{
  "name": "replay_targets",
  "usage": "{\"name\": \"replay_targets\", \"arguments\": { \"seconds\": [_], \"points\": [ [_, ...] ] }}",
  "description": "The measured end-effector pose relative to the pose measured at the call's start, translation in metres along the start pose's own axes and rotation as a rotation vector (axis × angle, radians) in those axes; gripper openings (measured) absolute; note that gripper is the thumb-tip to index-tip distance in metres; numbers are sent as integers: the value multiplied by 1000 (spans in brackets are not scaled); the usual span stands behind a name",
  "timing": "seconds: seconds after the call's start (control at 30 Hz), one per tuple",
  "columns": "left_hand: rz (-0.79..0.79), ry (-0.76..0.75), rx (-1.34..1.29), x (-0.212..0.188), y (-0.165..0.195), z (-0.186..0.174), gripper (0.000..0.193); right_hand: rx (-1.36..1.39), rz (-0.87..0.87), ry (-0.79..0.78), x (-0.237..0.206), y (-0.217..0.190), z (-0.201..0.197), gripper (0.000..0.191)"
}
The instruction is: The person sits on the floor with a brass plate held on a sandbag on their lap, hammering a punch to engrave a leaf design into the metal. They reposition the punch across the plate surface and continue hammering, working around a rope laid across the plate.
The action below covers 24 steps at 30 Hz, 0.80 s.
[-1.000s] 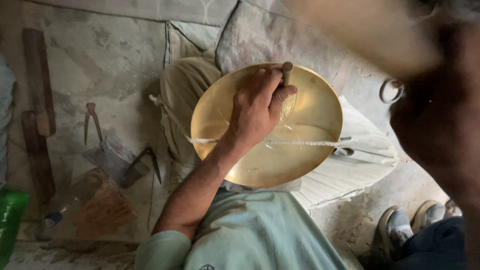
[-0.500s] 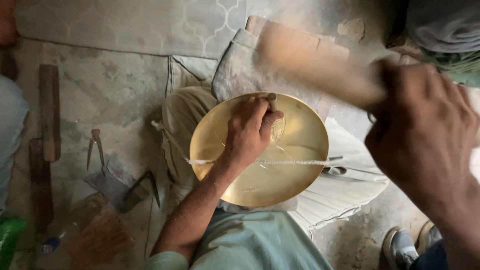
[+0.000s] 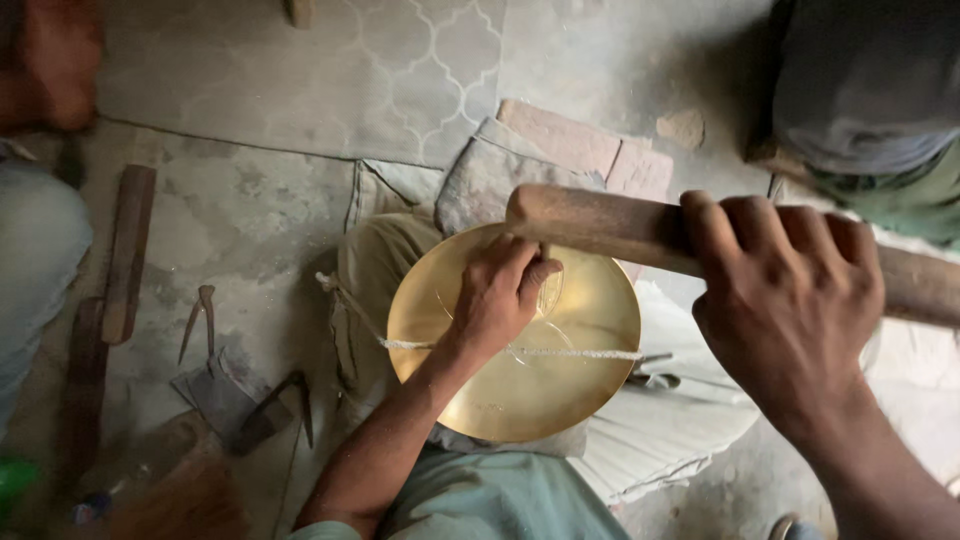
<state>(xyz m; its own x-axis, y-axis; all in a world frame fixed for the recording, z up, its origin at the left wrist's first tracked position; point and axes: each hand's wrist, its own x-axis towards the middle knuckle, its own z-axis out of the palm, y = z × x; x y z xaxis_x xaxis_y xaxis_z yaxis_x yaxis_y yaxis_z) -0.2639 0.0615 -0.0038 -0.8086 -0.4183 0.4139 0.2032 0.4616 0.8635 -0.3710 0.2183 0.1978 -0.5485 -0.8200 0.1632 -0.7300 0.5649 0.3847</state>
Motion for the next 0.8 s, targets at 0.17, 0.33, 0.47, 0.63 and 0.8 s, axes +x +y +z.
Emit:
{"name": "replay_targets", "arguments": {
  "seconds": [0.17, 0.33, 0.47, 0.63, 0.8],
  "points": [
    [-227, 94, -244, -3, 10, -7, 22, 356, 156, -80, 0, -1, -10, 47],
    [-105, 56, -95, -3, 11, -8, 20, 480, 193, 72, 1, -7, -11, 49],
    [-31, 101, -52, -2, 12, -7, 23, 400, 194, 4, 8, -5, -7, 50],
    [-45, 76, 8, -2, 9, -5, 24, 172, 117, -46, 11, -1, -7, 50],
    [-79, 74, -39, -7, 6, -1, 20, 509, 169, 8, 16, -1, -5, 48]
  ]
}}
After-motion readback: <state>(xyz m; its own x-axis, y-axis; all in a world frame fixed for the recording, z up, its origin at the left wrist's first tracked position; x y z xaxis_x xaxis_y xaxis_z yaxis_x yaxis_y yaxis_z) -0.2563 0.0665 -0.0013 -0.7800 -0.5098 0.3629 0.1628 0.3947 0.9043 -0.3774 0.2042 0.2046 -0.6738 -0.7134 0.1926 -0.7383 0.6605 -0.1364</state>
